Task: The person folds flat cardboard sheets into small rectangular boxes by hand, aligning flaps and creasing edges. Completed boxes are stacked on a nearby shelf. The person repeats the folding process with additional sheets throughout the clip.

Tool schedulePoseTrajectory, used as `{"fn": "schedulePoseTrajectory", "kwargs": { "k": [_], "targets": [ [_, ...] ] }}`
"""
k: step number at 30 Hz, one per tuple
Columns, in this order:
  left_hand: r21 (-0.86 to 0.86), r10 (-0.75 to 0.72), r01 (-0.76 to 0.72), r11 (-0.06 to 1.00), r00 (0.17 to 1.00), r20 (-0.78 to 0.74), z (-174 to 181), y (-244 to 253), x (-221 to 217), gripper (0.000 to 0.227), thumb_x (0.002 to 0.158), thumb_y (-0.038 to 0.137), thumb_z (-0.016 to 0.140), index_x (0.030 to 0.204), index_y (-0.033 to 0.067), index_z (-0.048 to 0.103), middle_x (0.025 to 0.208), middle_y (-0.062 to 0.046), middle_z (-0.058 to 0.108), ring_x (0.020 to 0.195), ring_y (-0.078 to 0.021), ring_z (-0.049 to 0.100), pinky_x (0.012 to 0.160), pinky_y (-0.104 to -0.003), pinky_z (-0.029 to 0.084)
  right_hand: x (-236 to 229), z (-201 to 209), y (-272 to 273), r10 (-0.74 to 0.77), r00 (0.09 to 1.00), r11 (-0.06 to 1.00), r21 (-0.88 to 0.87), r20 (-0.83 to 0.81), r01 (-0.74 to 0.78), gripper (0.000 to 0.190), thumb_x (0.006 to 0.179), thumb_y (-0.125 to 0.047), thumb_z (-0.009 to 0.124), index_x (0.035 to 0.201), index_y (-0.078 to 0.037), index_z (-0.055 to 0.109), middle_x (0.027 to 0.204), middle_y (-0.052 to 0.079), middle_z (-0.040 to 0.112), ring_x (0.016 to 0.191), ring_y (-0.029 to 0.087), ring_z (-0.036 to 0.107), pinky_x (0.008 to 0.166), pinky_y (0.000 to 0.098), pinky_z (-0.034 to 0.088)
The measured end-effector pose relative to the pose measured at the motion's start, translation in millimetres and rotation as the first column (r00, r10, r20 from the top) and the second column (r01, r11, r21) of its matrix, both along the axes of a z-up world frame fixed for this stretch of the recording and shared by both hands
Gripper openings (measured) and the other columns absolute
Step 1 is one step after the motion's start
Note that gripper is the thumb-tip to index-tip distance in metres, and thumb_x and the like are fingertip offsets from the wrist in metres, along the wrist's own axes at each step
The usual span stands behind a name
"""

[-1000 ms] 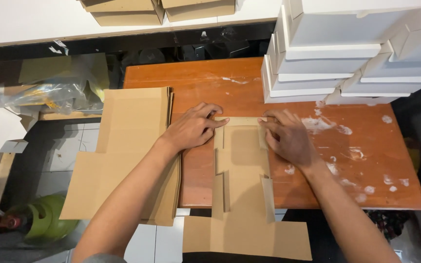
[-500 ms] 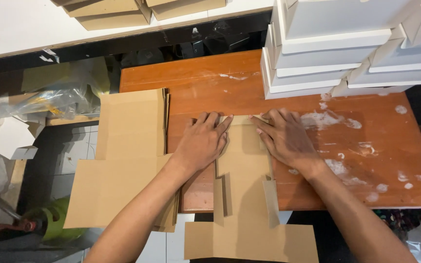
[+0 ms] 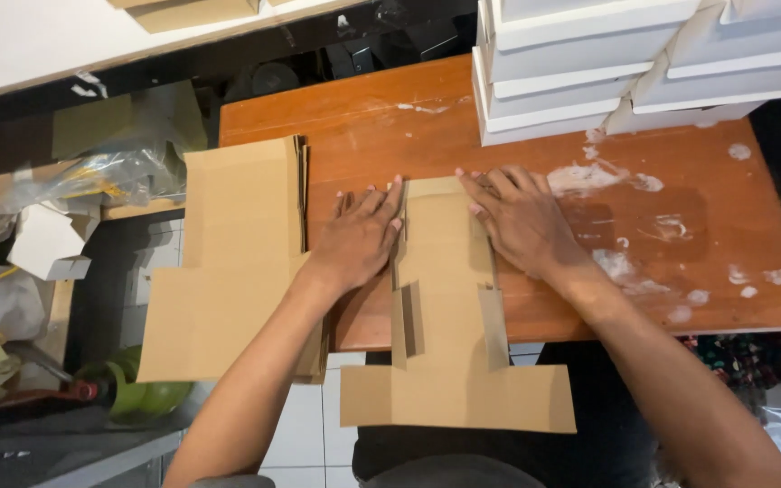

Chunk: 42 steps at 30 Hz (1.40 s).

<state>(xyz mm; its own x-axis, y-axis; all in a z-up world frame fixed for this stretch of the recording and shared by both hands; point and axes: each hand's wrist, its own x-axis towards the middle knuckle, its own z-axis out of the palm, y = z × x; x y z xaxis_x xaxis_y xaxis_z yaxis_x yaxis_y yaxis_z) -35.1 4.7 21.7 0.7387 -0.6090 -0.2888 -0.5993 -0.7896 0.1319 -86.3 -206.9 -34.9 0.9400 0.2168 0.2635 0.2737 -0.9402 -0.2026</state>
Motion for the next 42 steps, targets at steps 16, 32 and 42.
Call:
{"fn": "schedulePoseTrajectory", "kwargs": {
  "k": [16, 32, 42],
  "targets": [
    [0.091, 0.099, -0.102, 0.991, 0.994, 0.041, -12, 2, 3, 0.053, 0.089, 0.028, 0.022, 0.137, 0.014, 0.004, 0.126, -0.02, 0.039, 0.117, -0.0356, 0.038, 0.1, -0.048, 0.021, -14, -4, 1, -0.056, 0.987, 0.993, 0.097, -0.149, 0.071, 0.039, 0.089, -0.035, 0.036, 0.122, -0.018, 0.043, 0.126, -0.002, 0.043, 0.119, 0.018, 0.033, 0.099, 0.0387, 0.023],
    [-0.533, 0.218, -0.048, 0.845, 0.94, 0.261, 47, 38, -139, 0.026, 0.082, 0.014, 0.043, 0.101, 0.0006, 0.054, 0.103, -0.01, 0.056, 0.1, -0.0252, 0.048, 0.075, -0.036, 0.041, -27, 39, 20, 0.011, 0.925, 0.977, 0.193, 0.38, -0.091, 0.03, 0.079, 0.01, 0.048, 0.107, 0.003, 0.052, 0.097, 0.014, 0.053, 0.085, 0.029, 0.047, 0.072, 0.0366, 0.041],
    [-0.39, 0.179, -0.011, 0.921, 0.9, 0.397, -21, 20, -158, 0.028, 0.082, 0.022, 0.046, 0.105, 0.0071, 0.055, 0.117, -0.009, 0.05, 0.113, -0.0285, 0.041, 0.086, -0.041, 0.033, -107, 28, 34, 0.077, 0.977, 0.906, 0.423, -0.199, 0.015, 0.038, 0.08, -0.002, 0.032, 0.115, -0.008, 0.047, 0.121, 0.008, 0.049, 0.114, 0.023, 0.043, 0.095, 0.0365, 0.03]
  ]
}}
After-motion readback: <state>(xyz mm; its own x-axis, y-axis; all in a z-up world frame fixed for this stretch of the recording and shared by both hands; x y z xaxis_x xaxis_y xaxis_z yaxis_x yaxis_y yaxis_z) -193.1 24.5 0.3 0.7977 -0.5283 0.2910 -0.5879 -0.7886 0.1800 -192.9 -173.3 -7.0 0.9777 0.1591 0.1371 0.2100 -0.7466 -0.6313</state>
